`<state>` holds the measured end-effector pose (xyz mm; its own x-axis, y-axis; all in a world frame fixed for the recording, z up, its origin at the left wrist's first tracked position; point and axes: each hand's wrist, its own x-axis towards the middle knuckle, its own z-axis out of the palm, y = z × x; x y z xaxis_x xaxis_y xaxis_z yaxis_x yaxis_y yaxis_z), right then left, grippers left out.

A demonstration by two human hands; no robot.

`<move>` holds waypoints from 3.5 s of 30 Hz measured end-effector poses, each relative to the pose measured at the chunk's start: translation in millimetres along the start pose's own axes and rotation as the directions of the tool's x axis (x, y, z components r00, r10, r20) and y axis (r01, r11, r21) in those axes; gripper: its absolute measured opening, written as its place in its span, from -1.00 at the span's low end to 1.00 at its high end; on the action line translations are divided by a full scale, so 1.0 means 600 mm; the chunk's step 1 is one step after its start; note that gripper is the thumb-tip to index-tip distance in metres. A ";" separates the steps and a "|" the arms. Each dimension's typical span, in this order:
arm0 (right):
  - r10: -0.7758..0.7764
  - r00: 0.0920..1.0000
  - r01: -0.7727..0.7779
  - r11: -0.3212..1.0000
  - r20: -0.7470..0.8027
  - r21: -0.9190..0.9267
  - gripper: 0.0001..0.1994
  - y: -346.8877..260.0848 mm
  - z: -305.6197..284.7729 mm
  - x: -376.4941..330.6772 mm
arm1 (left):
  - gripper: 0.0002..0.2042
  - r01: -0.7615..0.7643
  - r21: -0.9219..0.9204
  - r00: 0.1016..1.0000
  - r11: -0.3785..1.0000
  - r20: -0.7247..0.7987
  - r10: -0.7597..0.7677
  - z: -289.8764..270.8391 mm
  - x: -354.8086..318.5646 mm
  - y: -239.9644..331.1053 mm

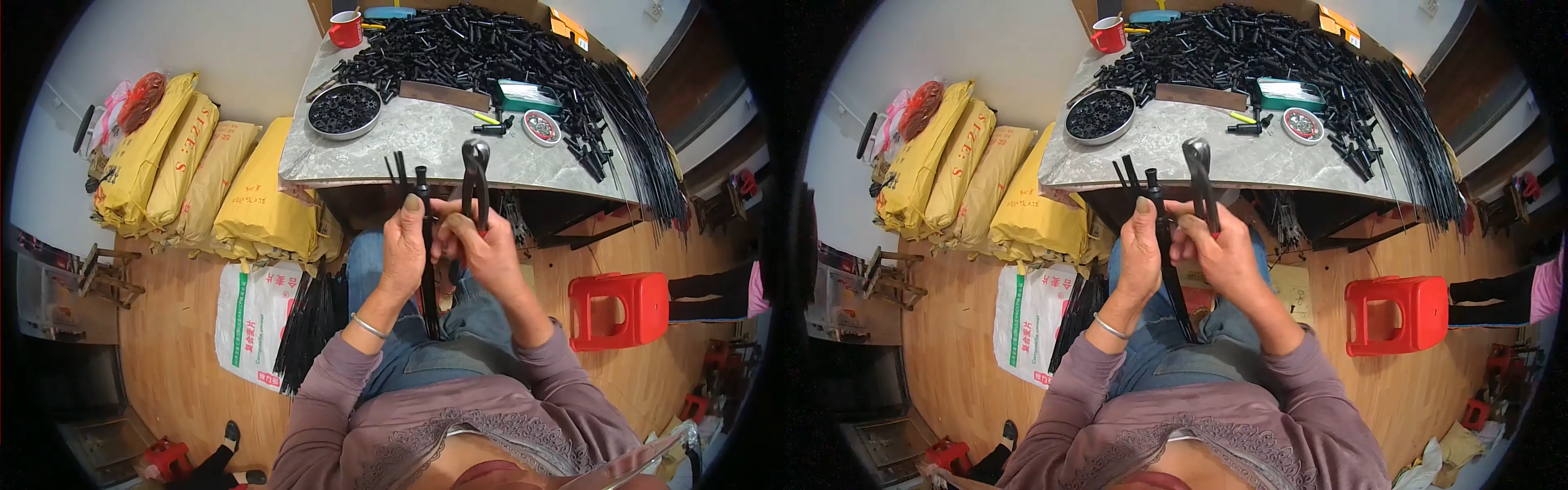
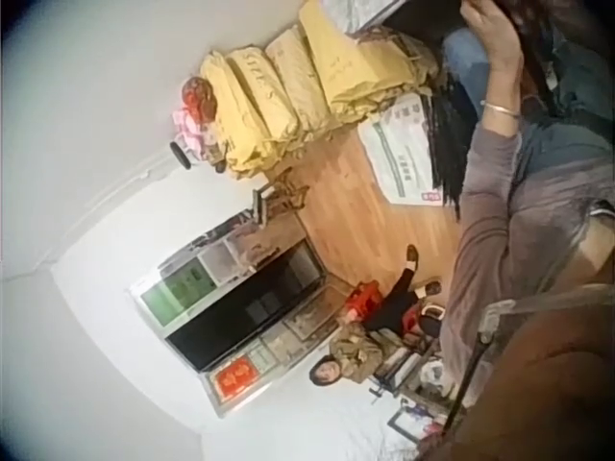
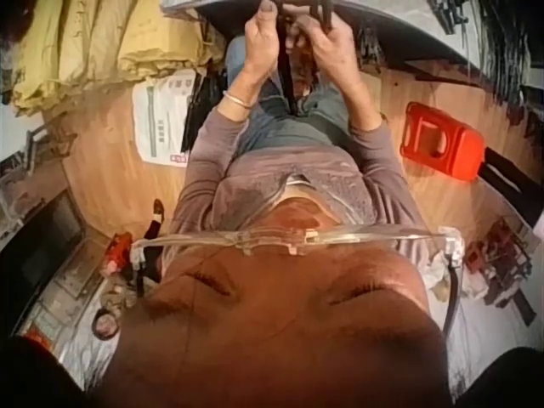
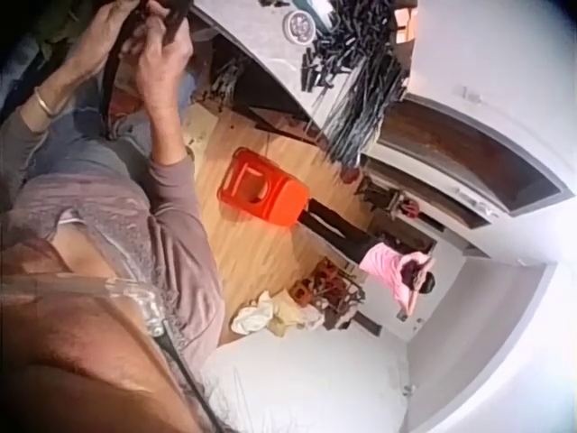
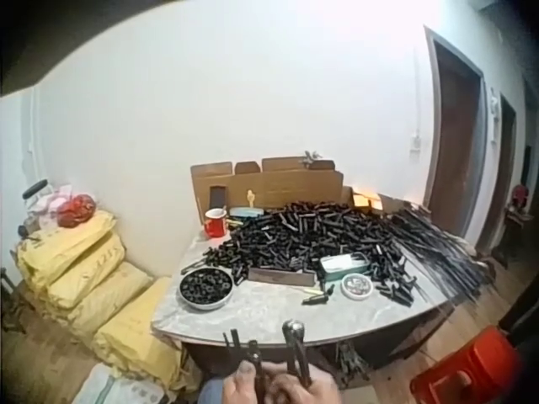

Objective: Assembling and bundling black wire components using an assembly jig on a workbench.

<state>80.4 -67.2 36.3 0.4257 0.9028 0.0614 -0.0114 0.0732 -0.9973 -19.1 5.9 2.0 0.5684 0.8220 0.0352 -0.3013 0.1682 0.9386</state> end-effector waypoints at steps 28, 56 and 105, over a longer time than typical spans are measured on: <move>0.731 0.552 -0.613 0.682 0.401 -0.399 -0.80 -0.097 -0.096 -0.068 | -0.36 0.120 -0.025 0.991 0.992 0.067 -0.118 0.026 -0.015 0.014; 0.800 0.497 -0.469 0.574 0.336 -0.672 -0.77 -0.158 -0.132 -0.016 | -0.40 0.146 -0.045 0.985 0.988 0.105 -0.140 0.047 0.005 0.002; -0.160 0.945 0.046 0.928 -0.284 -0.371 -0.86 0.129 -0.176 -0.056 | -0.59 -0.507 0.294 0.825 0.810 0.438 0.357 0.136 -0.005 -0.017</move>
<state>160.9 -136.6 -47.2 0.6613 0.7214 0.2058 0.3442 -0.0481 -0.9377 44.5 -42.8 20.1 0.6968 0.4996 0.5147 -0.3074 -0.4403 0.8436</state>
